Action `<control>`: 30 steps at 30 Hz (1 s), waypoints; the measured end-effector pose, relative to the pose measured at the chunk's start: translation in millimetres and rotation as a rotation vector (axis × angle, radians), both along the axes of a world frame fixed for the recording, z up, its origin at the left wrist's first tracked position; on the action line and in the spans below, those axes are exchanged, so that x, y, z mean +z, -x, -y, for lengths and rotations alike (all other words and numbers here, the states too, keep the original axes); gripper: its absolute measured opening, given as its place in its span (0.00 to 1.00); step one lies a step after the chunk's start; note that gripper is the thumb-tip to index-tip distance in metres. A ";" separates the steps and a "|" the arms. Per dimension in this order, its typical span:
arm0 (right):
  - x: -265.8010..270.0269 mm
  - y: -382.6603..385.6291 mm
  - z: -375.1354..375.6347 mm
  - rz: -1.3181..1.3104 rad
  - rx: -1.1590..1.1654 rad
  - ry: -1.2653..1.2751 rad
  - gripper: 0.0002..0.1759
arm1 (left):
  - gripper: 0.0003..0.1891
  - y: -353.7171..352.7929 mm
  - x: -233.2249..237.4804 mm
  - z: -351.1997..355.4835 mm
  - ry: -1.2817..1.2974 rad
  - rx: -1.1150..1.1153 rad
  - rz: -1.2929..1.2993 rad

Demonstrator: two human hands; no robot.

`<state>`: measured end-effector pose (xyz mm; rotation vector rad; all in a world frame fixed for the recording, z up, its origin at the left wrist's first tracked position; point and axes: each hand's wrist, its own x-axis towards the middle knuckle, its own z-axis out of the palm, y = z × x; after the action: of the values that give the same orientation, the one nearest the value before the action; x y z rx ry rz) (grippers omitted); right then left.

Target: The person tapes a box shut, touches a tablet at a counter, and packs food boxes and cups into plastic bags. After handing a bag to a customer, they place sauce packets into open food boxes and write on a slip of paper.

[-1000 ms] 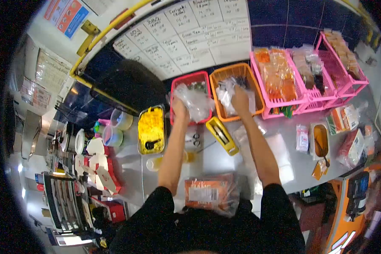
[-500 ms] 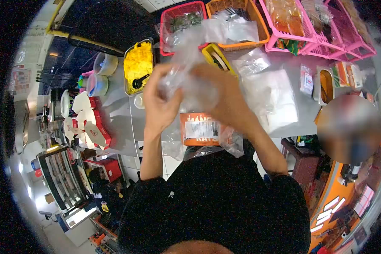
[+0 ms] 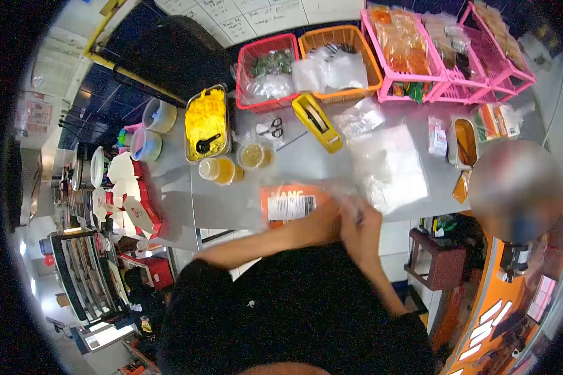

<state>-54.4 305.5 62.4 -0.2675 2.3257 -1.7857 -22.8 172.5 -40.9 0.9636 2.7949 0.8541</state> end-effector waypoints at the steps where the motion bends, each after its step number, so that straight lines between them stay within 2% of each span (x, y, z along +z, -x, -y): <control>1: -5.9 -6.3 4.1 -0.131 0.006 -0.036 0.09 | 0.12 7.8 -21.3 -3.0 0.056 -0.051 0.087; 4: 20.4 -4.1 5.2 0.204 0.094 -0.026 0.11 | 0.13 28.2 -66.2 3.6 0.088 -0.085 0.380; 5: 19.1 0.1 -2.2 0.186 0.091 -0.022 0.11 | 0.13 28.8 -75.1 6.7 0.065 -0.089 0.431; 7: 11.0 9.3 -17.1 0.166 0.113 0.028 0.12 | 0.14 27.4 -63.5 14.7 -0.020 -0.083 0.503; 8: 12.5 18.9 -27.3 0.161 0.094 0.046 0.12 | 0.14 27.6 -46.5 14.4 -0.073 -0.083 0.522; 10: 26.0 43.1 -48.7 0.094 0.526 -0.049 0.16 | 0.15 32.7 17.3 14.2 -0.152 -0.105 0.494; 11: 36.8 58.3 -50.2 0.021 0.518 -0.037 0.19 | 0.16 40.8 83.6 8.6 -0.055 -0.019 0.464; 12: 45.9 78.5 -45.4 -0.058 0.517 -0.030 0.22 | 0.16 52.0 128.5 23.6 0.115 -0.180 0.564; 13: 48.8 101.1 -32.5 -0.112 0.412 -0.010 0.22 | 0.15 51.0 153.5 40.0 0.169 -0.196 0.562; 14: 44.7 130.9 -14.2 -0.218 0.333 0.047 0.18 | 0.12 50.3 180.8 55.0 -0.055 -0.095 0.487; 16: 22.2 208.6 40.5 -0.407 0.192 0.105 0.09 | 0.13 76.0 220.9 83.4 -0.229 -0.060 0.553; 17: 5.6 256.3 72.3 -0.390 0.160 0.038 0.08 | 0.13 91.1 225.2 93.9 -0.222 -0.055 0.536; 19: -59.9 365.4 136.8 -0.552 0.129 -0.027 0.08 | 0.14 116.0 229.1 112.3 -0.189 0.299 0.219; 21: -121.6 453.2 186.9 -0.536 0.207 -0.584 0.11 | 0.14 133.7 221.9 126.0 -0.172 0.373 0.200; 23: -212.4 503.4 211.7 -0.559 0.319 -0.661 0.12 | 0.14 143.0 203.1 138.1 -0.194 0.435 0.214; 25: -234.6 510.4 231.7 -0.560 0.435 -0.728 0.14 | 0.14 143.0 188.8 150.2 -0.217 0.461 0.254; 26: -247.2 512.5 238.6 -0.529 0.358 -0.771 0.16 | 0.14 141.1 180.9 153.5 -0.245 0.472 0.288; 28: -242.4 506.4 238.5 -0.471 0.204 -0.869 0.22 | 0.14 137.4 164.6 161.2 -0.299 0.515 0.360; 29: -230.2 501.5 233.4 -0.331 0.238 -0.857 0.18 | 0.14 134.4 158.0 164.4 -0.283 0.543 0.374; 30: -219.5 493.6 228.3 -0.324 0.254 -0.865 0.18 | 0.14 131.4 154.4 167.1 -0.261 0.572 0.381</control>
<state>-548.0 77.1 -157.1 -0.6883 2.8570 -0.5471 -154.2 5.4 113.5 -0.0279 2.6695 1.3204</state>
